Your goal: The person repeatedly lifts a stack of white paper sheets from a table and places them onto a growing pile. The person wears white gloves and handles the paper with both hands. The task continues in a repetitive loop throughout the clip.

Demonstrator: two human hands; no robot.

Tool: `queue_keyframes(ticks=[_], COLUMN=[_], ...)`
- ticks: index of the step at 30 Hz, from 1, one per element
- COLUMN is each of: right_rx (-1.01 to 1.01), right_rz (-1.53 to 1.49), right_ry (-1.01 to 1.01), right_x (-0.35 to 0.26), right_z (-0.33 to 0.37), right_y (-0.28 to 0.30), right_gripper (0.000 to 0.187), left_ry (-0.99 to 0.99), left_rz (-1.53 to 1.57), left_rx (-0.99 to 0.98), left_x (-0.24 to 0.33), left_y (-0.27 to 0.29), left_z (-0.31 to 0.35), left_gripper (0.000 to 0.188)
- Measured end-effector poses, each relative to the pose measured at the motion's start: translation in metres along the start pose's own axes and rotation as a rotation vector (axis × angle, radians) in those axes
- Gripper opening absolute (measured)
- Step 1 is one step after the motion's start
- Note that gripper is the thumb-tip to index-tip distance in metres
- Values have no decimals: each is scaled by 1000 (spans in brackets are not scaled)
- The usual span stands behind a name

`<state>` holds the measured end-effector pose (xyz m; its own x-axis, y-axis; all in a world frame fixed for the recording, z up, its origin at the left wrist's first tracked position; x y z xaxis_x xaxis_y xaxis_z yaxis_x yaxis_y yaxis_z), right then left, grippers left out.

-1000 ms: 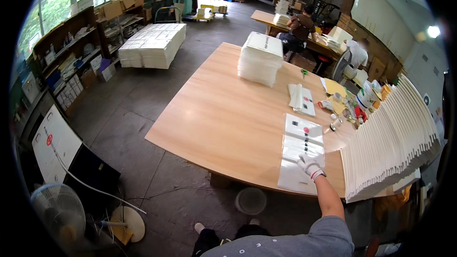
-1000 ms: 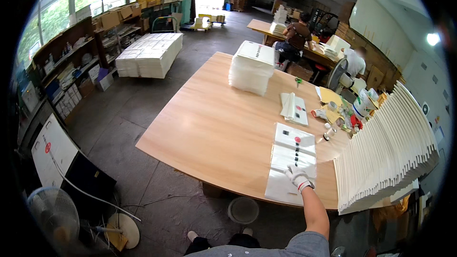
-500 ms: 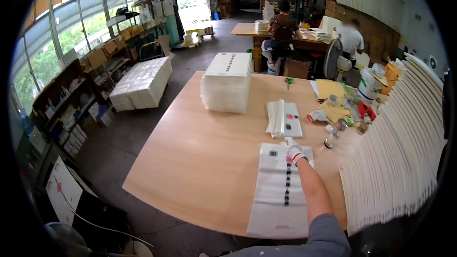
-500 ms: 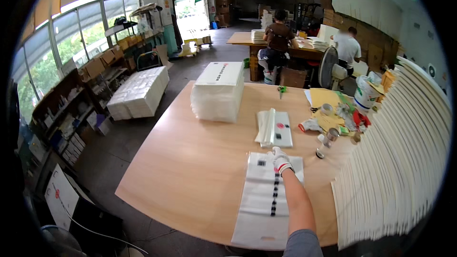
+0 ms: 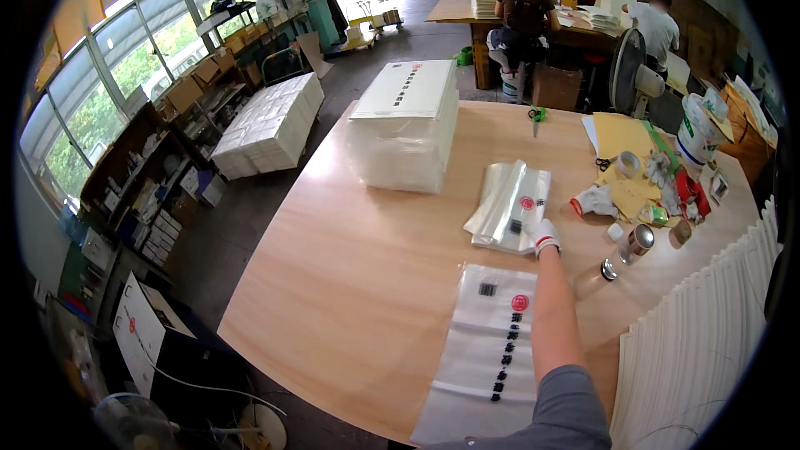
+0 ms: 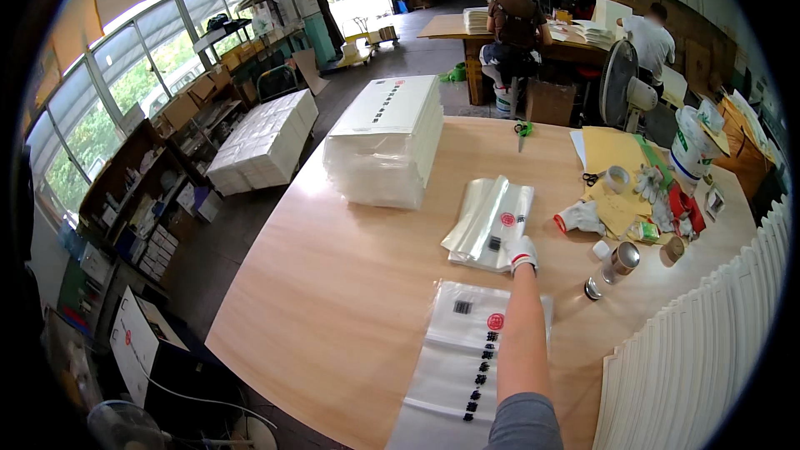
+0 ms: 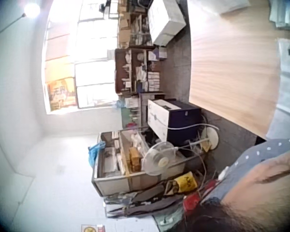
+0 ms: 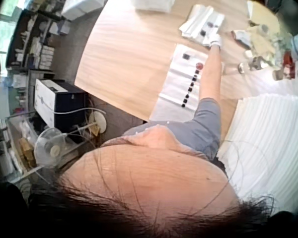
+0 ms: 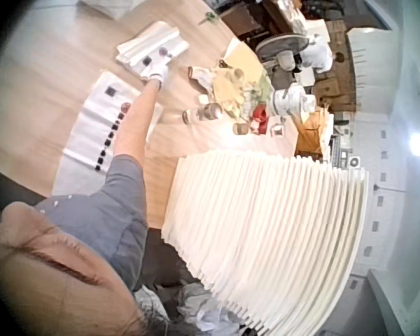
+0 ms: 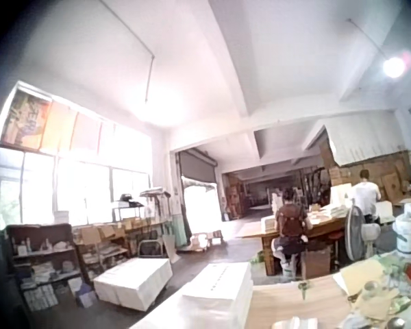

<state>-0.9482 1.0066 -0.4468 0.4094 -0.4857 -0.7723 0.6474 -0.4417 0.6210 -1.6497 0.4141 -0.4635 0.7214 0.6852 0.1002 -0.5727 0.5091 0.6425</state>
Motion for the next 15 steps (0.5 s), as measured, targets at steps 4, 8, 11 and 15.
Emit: queue_keyframes(ticks=[4, 8, 11, 15], right_rx=[-359, -34, -302, -406], right_rz=[-1035, -617, -1036, -877], right_ry=[35, -31, -25, 76], right_x=[20, -13, -69, -70], right_z=[-1, 57, 179, 329], right_y=[-66, -126, -152, -158], right_gripper=[23, 41, 48, 35], left_ry=[-97, -444, -617, -911], left_rz=[131, -68, 305, 199], left_rx=[15, 282, 444, 573], left_x=[-24, 87, 177, 272], left_y=[4, 90, 140, 161], left_z=[-44, -32, -22, -71], left_gripper=[44, 45, 24, 36])
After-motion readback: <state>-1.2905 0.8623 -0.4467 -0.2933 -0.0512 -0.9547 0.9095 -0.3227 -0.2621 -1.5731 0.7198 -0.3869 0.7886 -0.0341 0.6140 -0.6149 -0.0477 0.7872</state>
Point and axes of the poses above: each hand's wrist, its own z-axis away from the middle knuckle, its own y-axis out of the back of the hand, x = y × z, the point moved 4 cm from there along -z, towards the middle knuckle, and after that the axes turned 6 degrees about -z, right-handed, at the moved point
